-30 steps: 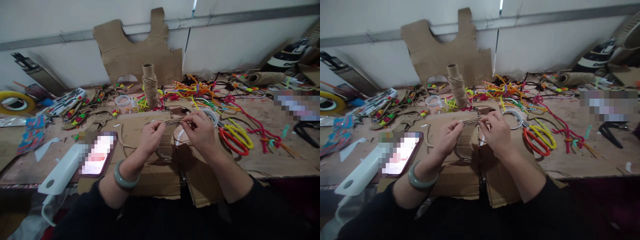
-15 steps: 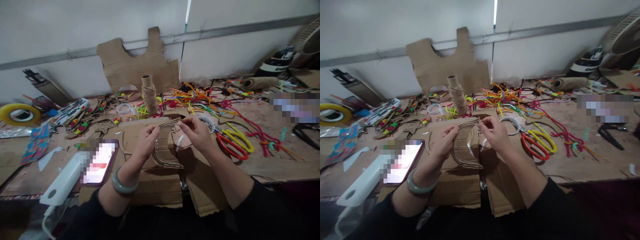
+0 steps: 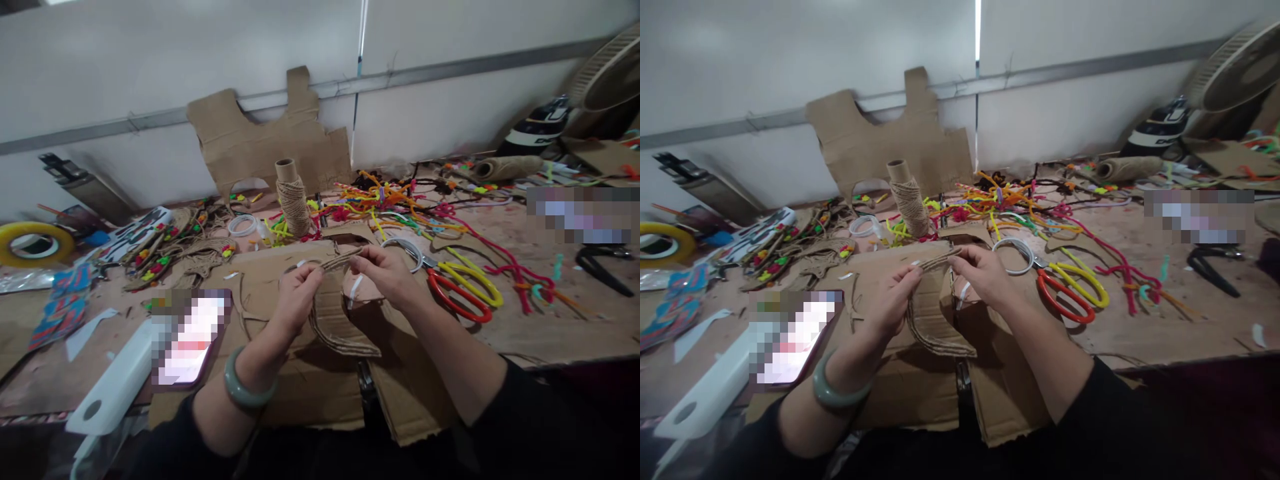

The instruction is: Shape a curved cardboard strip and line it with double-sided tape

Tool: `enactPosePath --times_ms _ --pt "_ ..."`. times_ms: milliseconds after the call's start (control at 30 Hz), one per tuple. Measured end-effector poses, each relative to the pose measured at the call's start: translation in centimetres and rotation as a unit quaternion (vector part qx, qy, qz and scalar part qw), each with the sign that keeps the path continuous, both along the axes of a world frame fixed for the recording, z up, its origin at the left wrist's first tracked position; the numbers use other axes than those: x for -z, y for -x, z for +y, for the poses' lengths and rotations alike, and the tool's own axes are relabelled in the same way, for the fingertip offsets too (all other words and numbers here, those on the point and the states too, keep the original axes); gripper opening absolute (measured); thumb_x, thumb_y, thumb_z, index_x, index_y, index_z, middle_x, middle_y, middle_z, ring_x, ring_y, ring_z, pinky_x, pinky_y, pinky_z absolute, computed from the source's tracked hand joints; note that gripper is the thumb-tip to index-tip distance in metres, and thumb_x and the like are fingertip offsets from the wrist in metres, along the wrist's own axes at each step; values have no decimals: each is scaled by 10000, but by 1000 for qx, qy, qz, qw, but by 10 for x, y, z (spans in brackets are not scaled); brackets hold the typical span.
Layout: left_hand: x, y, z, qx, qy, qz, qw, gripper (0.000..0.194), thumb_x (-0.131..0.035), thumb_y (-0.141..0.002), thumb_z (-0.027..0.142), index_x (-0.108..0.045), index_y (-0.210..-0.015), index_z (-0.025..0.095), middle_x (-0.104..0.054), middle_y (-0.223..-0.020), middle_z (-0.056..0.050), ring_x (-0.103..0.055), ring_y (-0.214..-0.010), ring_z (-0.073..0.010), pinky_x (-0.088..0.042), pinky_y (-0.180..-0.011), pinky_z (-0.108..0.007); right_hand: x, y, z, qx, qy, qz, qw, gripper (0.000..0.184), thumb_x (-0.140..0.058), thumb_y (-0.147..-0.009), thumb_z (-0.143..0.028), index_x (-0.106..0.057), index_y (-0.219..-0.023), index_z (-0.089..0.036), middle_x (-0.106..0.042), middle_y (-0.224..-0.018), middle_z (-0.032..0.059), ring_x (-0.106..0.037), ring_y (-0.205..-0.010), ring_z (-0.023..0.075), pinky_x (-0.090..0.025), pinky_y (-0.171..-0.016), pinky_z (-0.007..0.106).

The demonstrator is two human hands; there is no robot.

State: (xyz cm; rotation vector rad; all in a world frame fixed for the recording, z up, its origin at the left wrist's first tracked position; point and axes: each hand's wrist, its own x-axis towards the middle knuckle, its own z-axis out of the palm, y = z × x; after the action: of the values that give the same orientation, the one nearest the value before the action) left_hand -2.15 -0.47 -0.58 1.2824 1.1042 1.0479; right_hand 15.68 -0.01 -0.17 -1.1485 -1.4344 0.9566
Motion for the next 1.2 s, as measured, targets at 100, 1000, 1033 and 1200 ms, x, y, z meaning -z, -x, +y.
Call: enactPosePath --times_ms 100,1000,1033,1200 --pt "0 1 0 7 9 -8 1000 288 -608 -746 448 -584 -677 169 -521 -633 11 -467 -617 -116 -396 -577 -250 -1 -2 0 -6 10 -1 1000 241 -596 -746 -417 -580 -678 -186 -572 -617 -8 -481 -571 116 -412 -581 271" --pt "-8 -7 -5 80 70 58 993 208 -649 -697 346 -590 -643 154 -434 -533 42 -328 -505 -69 -233 -484 -235 -7 -4 -6 -114 41 -160 980 197 -507 -776 -315 -555 -646 -175 -511 -611 -6 -458 -603 117 -365 -577 259" --pt "-8 -7 -5 85 68 55 992 218 -656 -692 355 -593 -644 152 -441 -539 39 -333 -512 -69 -238 -488 -234 -7 -3 -6 -119 50 -164 978 182 -509 -772 -306 -557 -657 -174 -509 -613 -9 -455 -601 115 -360 -571 255" --pt "-7 -8 -5 85 67 53 993 254 -676 -673 388 -603 -644 146 -456 -552 34 -344 -520 -69 -241 -491 -232 -5 -5 -6 -148 78 -167 972 219 -523 -788 -367 -583 -720 -168 -538 -644 -1 -473 -613 118 -374 -573 255"
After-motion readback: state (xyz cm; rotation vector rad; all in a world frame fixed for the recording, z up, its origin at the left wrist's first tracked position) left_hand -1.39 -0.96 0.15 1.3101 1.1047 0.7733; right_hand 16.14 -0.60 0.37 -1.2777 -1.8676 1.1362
